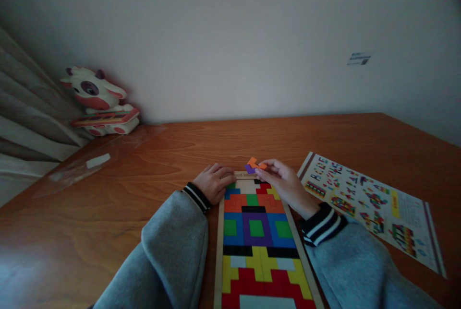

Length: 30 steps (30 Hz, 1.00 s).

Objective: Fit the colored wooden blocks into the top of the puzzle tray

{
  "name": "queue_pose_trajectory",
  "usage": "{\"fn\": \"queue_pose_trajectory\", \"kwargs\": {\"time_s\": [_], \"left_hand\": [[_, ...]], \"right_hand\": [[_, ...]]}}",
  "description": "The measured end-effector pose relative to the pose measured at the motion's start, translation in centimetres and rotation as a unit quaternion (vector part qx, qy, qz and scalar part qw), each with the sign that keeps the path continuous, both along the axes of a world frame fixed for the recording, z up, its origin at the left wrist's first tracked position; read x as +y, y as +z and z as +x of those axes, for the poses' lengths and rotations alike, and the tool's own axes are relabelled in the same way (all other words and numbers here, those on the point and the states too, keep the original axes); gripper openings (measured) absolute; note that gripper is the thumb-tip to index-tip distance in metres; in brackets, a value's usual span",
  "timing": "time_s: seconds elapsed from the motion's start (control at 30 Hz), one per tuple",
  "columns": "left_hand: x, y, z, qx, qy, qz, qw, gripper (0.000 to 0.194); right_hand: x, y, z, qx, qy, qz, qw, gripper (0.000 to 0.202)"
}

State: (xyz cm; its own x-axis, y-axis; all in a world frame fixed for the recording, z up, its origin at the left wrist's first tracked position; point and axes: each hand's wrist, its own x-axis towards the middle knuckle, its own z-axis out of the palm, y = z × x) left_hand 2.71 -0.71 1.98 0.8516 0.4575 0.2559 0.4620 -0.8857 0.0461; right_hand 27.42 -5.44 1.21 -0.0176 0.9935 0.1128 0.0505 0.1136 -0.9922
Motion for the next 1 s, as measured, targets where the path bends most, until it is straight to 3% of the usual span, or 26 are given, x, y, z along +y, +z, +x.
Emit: {"fn": "queue_pose_trajectory", "kwargs": {"time_s": [0.27, 0.33, 0.43, 0.63, 0.8, 1.0], "left_hand": [[-0.5, 0.8, 1.1, -0.036, 0.009, 0.005, 0.999, 0.019], [-0.5, 0.8, 1.3, -0.063, 0.065, 0.020, 0.996, 0.018], [-0.7, 0.7, 1.7, -0.089, 0.206, 0.056, 0.973, 0.028], [-2.1, 0.5, 2.6, 0.032, 0.340, -0.001, 0.940, 0.045], [-2.3, 0.8, 2.6, 0.057, 0.338, -0.016, 0.939, 0.037], [-1.9, 1.4, 1.5, -0.023, 0.303, -0.060, 0.951, 0.015]], "right_hand": [[0.0, 0.1, -0.1, 0.014, -0.006, -0.018, 1.000, 0.033], [0.1, 0.0, -0.1, 0.014, -0.004, -0.017, 1.000, 0.033], [0.1, 0.0, 0.0, 0.006, -0.001, -0.011, 1.000, 0.032], [0.0, 0.2, 0.1, 0.003, 0.002, -0.008, 1.000, 0.030], [0.0, 0.2, 0.0, 0.023, 0.009, -0.009, 1.000, 0.027], [0.0, 0.1, 0.0, 0.025, 0.005, -0.005, 1.000, 0.029]]}}
